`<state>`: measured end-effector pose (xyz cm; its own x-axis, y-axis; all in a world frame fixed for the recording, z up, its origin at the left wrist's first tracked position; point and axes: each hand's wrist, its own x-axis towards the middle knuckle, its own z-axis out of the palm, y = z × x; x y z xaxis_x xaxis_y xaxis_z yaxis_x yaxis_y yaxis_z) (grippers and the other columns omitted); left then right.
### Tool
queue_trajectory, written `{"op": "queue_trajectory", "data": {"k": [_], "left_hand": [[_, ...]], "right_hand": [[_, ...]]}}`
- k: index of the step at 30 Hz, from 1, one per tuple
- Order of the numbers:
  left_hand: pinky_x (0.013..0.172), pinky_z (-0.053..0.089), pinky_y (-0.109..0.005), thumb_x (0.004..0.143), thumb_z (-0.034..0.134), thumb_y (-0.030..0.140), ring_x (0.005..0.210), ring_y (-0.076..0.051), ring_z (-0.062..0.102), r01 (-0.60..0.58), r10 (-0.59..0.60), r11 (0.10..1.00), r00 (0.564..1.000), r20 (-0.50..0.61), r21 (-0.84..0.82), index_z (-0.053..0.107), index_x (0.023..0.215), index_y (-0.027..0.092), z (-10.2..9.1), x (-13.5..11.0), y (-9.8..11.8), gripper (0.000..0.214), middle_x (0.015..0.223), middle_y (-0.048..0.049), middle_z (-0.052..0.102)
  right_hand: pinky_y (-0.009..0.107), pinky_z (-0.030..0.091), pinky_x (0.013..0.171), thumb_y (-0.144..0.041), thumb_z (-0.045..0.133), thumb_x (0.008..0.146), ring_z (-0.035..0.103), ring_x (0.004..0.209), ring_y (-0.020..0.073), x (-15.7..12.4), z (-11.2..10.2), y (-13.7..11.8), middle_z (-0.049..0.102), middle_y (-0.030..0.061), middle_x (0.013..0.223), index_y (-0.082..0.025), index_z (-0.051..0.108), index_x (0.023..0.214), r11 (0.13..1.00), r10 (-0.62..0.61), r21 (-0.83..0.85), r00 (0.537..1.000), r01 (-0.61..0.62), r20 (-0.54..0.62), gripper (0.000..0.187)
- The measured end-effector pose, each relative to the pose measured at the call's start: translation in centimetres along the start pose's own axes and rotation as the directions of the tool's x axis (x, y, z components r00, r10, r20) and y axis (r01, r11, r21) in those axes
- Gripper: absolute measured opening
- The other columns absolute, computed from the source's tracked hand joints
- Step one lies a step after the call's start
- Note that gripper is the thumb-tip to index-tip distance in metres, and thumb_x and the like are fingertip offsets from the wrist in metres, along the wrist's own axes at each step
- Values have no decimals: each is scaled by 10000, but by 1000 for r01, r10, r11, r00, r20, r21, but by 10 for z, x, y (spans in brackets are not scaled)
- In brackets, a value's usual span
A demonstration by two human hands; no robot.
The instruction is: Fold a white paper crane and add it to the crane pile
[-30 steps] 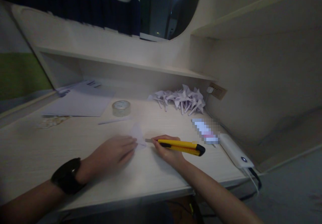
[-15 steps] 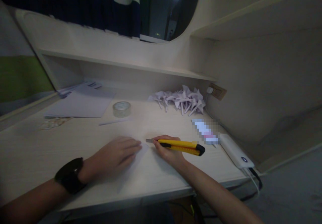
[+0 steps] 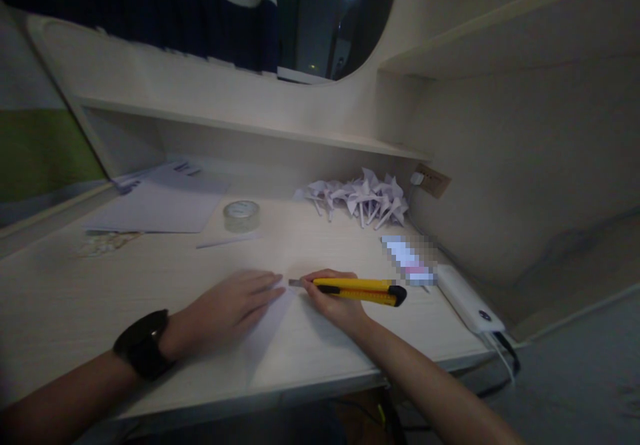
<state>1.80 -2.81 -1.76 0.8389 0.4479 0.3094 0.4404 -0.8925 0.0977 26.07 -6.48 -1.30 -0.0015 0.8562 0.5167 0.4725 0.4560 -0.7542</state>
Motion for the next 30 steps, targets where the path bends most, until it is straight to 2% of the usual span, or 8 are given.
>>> {"op": "queue_trajectory", "data": {"k": [8, 12, 21, 30], "left_hand": [[1091, 323, -457, 972, 381, 246, 1281, -221, 465, -32, 32, 999, 999, 3, -34, 450, 1390, 269, 5, -6, -11, 424, 1413, -56, 496], [1116, 291, -445, 973, 376, 242, 1315, -203, 428, -23, 24, 999, 999, 23, -48, 442, 1394, 260, 6, -7, -11, 427, 1434, -52, 471], [1122, 271, -460, 1001, 352, 345, 1331, -197, 409, 9, -1, 991, 998, 64, -131, 471, 1368, 275, -5, -4, -7, 392, 1438, -45, 465], [1147, 204, -488, 1000, 361, 319, 1363, -195, 358, 0, 10, 988, 998, 69, -152, 460, 1374, 269, -4, -4, -9, 390, 1446, -39, 454]], "right_hand": [[281, 600, 645, -294, 680, 791, 701, 683, 174, -2, -2, 6, 739, 25, 747, -225, 720, 755, 1000, -1, -14, 999, 2, 45, 87], [271, 598, 628, -285, 688, 787, 698, 662, 168, -1, -1, 5, 740, 26, 742, -227, 723, 742, 1000, 5, -14, 1000, -4, 28, 81], [318, 604, 662, -322, 687, 799, 701, 693, 187, -4, -1, 13, 740, 37, 768, -230, 728, 779, 1000, -10, 21, 999, 9, 51, 103], [297, 602, 649, -282, 688, 790, 703, 670, 182, -3, -2, 7, 743, 39, 752, -215, 729, 749, 999, -32, -9, 997, 33, 69, 88]]}}
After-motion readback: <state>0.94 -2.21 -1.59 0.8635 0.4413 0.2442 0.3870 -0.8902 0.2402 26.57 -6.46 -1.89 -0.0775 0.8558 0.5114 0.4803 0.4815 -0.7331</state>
